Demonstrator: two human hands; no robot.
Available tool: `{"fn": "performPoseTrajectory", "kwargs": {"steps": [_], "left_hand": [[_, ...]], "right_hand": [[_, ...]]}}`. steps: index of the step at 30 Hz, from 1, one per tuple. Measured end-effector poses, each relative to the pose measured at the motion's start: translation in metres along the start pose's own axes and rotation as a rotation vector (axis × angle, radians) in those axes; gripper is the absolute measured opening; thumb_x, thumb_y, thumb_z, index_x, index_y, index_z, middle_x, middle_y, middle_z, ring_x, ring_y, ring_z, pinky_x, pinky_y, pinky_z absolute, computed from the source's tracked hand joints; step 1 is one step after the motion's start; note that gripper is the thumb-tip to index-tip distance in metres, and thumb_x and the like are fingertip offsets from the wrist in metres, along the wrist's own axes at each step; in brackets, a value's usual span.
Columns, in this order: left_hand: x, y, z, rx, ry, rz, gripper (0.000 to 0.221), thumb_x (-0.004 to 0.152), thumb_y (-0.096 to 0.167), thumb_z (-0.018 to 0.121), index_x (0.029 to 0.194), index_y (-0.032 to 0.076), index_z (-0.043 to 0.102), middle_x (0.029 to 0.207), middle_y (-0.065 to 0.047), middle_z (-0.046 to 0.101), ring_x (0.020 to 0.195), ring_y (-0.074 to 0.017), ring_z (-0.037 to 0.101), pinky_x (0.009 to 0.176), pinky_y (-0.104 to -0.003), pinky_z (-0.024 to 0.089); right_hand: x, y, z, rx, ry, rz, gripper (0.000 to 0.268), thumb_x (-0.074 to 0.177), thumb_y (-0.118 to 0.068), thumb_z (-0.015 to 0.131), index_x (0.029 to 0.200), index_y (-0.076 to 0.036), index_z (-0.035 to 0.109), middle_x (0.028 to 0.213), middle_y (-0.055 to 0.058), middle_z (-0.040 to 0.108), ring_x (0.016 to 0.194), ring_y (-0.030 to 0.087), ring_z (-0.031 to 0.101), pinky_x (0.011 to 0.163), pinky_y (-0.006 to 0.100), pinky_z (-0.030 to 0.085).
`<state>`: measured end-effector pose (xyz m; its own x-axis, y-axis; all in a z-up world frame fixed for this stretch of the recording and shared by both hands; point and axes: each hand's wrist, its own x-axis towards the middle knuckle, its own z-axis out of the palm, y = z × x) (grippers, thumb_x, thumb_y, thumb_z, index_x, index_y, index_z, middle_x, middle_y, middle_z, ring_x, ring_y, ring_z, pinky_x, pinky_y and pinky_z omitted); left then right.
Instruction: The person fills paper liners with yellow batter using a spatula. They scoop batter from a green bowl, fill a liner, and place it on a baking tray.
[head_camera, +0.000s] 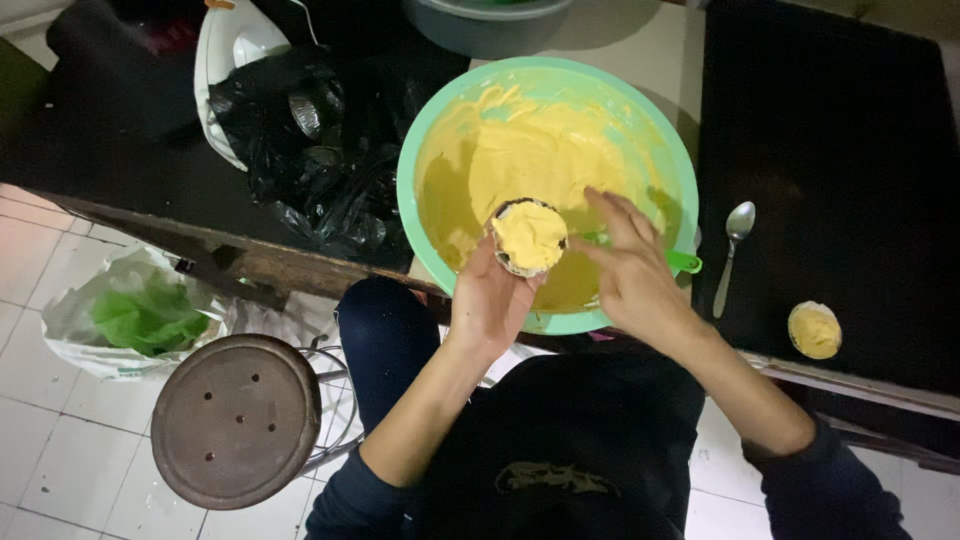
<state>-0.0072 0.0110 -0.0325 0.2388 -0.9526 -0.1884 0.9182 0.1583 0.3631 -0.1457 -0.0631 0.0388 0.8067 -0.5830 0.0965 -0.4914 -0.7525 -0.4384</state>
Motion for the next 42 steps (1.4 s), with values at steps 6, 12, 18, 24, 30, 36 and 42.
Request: {"fn": "performPoseTrajectory", "kwargs": {"steps": [6,12,18,24,30,36,42], "left_hand": [[-0.005,0.012,0.007,-0.043,-0.002,0.058,0.048,0.098,0.029,0.023,0.141,0.007,0.022,0.145,-0.014,0.025,0.133,-0.0300,0.027,0.108,-0.041,0.028],[0.000,0.001,0.006,0.041,-0.023,-0.044,0.049,0.099,0.035,0.026,0.138,0.007,0.028,0.135,-0.008,0.038,0.121,-0.0175,0.043,0.095,-0.027,0.042],[-0.036,-0.019,0.047,0.111,-0.123,-0.158,0.049,0.099,0.031,0.030,0.139,0.003,0.027,0.139,-0.013,0.033,0.127,-0.0266,0.037,0.095,-0.032,0.042],[-0.031,-0.051,0.021,0.163,-0.157,-0.277,0.050,0.096,0.038,0.033,0.141,0.017,0.027,0.141,-0.007,0.035,0.124,-0.0224,0.041,0.100,-0.035,0.039],[-0.046,-0.060,0.038,0.128,-0.313,-0.416,0.060,0.099,0.036,0.038,0.145,0.017,0.005,0.147,-0.018,0.004,0.133,-0.0413,0.012,0.108,-0.045,0.021],[-0.054,-0.041,0.036,0.021,-0.438,-0.460,0.056,0.098,0.024,0.046,0.144,0.010,0.016,0.145,-0.021,0.019,0.132,-0.0378,0.023,0.109,-0.047,0.020],[-0.066,-0.005,0.033,0.168,-0.422,-0.369,0.074,0.088,0.037,0.060,0.140,0.001,0.021,0.140,-0.023,0.031,0.130,-0.0382,0.032,0.107,-0.046,0.025]], "right_hand": [[-0.043,0.000,0.003,-0.626,-0.063,-0.172,0.068,0.061,0.002,0.063,0.126,-0.013,0.048,0.143,0.015,0.030,0.135,0.031,0.022,0.105,0.063,0.007],[-0.059,0.024,-0.020,-0.554,-0.020,-0.140,0.032,0.067,-0.006,0.057,0.089,-0.026,0.070,0.140,0.007,0.041,0.136,0.033,0.027,0.105,0.058,0.020],[-0.027,-0.012,-0.038,0.039,-0.121,-0.069,0.085,0.074,-0.034,0.068,0.144,-0.019,0.022,0.143,0.025,0.019,0.125,0.048,0.027,0.098,0.061,0.022],[-0.038,-0.008,-0.038,0.065,-0.249,-0.029,0.092,0.068,-0.019,0.072,0.143,-0.018,0.019,0.125,0.023,0.038,0.117,0.047,0.038,0.091,0.057,0.038],[-0.087,0.047,-0.049,0.110,0.196,0.007,0.086,0.058,-0.027,0.080,0.132,-0.006,0.041,0.108,0.024,0.051,0.098,0.044,0.052,0.084,0.049,0.043],[-0.170,0.217,-0.068,-0.181,0.167,0.671,0.090,0.066,-0.029,0.071,0.143,-0.015,0.025,0.104,0.025,0.049,0.090,0.034,0.052,0.079,0.042,0.043],[-0.220,0.294,-0.045,-0.201,0.040,1.048,0.090,0.067,-0.033,0.068,0.142,-0.016,0.022,0.131,0.019,0.040,0.114,0.042,0.039,0.090,0.050,0.034]]}}
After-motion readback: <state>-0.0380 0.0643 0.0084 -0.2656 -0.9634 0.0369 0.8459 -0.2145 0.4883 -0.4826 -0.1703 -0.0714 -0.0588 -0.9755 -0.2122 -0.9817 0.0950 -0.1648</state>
